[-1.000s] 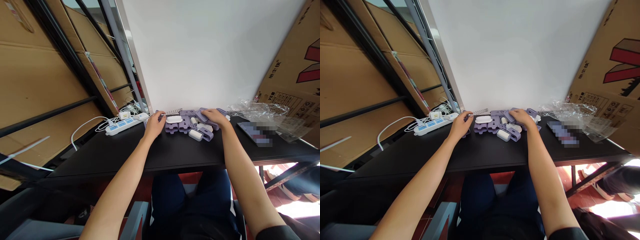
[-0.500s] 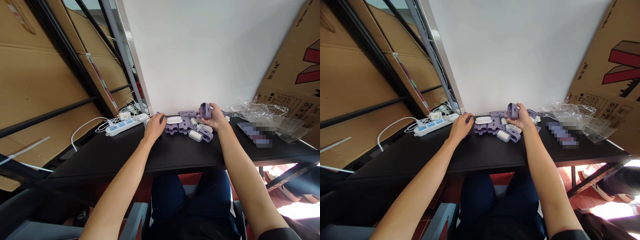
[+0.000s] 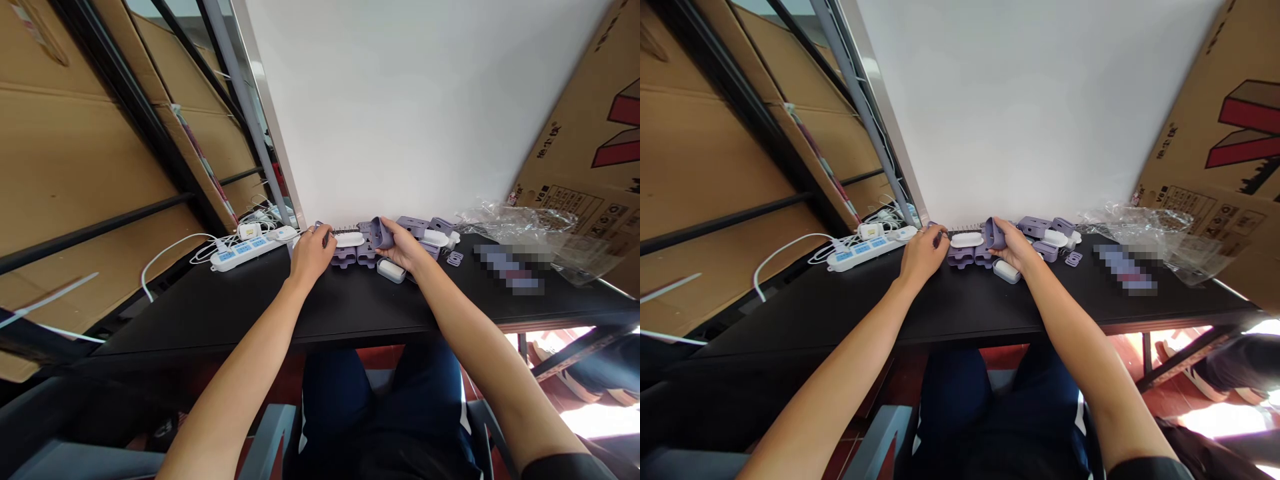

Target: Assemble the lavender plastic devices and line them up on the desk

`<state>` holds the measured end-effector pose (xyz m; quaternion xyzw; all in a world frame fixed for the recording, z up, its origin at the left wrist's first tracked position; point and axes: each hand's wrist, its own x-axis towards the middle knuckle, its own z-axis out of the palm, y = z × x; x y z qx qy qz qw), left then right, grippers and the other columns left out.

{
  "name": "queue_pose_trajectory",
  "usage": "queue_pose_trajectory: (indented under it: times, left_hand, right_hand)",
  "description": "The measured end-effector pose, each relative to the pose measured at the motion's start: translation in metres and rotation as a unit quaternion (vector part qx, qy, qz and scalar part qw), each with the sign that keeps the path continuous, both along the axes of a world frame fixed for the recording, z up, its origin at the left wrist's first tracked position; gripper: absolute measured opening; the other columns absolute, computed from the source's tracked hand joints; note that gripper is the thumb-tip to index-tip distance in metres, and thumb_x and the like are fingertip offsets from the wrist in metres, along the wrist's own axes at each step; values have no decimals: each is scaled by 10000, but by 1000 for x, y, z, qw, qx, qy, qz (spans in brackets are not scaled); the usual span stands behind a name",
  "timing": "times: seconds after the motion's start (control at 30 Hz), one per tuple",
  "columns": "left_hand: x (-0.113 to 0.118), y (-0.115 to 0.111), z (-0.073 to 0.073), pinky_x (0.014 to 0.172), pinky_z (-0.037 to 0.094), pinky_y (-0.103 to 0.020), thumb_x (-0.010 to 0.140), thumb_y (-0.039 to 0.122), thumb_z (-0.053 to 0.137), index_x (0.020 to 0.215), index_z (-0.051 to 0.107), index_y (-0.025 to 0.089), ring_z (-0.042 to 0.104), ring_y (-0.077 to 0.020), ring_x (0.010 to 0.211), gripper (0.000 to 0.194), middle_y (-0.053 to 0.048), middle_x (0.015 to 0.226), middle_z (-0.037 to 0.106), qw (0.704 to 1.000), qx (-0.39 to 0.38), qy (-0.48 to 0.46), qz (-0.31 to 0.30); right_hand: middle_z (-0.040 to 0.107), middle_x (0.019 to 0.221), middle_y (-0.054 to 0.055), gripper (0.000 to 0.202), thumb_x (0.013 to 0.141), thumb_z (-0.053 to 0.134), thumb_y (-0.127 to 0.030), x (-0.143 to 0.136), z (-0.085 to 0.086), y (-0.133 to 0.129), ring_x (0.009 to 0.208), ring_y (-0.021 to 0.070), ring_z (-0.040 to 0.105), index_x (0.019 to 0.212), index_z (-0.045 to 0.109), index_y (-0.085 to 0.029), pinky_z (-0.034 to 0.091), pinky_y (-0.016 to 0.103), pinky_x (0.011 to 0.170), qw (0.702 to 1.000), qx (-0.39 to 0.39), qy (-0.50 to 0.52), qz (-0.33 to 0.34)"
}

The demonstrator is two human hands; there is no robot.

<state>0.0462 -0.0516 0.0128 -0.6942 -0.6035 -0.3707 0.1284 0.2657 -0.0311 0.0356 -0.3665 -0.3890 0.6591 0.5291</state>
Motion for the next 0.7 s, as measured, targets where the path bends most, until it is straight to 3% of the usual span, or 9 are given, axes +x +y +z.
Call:
queue_pose_trajectory:
  times: [0.4,0.7]
  left_hand:
    - [6,-2,-2,856,514,-365,1007,253,479,1236,710,191,673,-320,1081,332,-151,1098,694,995,-14,97,26]
    - [6,-4,0,887,523,-363,1002,240,492,1229,714,196,680,-302,1072,320,-139,1102,699,997,-13,72,4]
  right_hand:
    - [698,828,-4,127,1048,558,-332,0,-1,0,705,154,675,995,620,-235,583,284,570,1000,17,10,22]
    - [710,823,13,146,1042,565,-343,2,-2,2,712,168,681,983,627,-225,575,280,550,999,8,18,33]
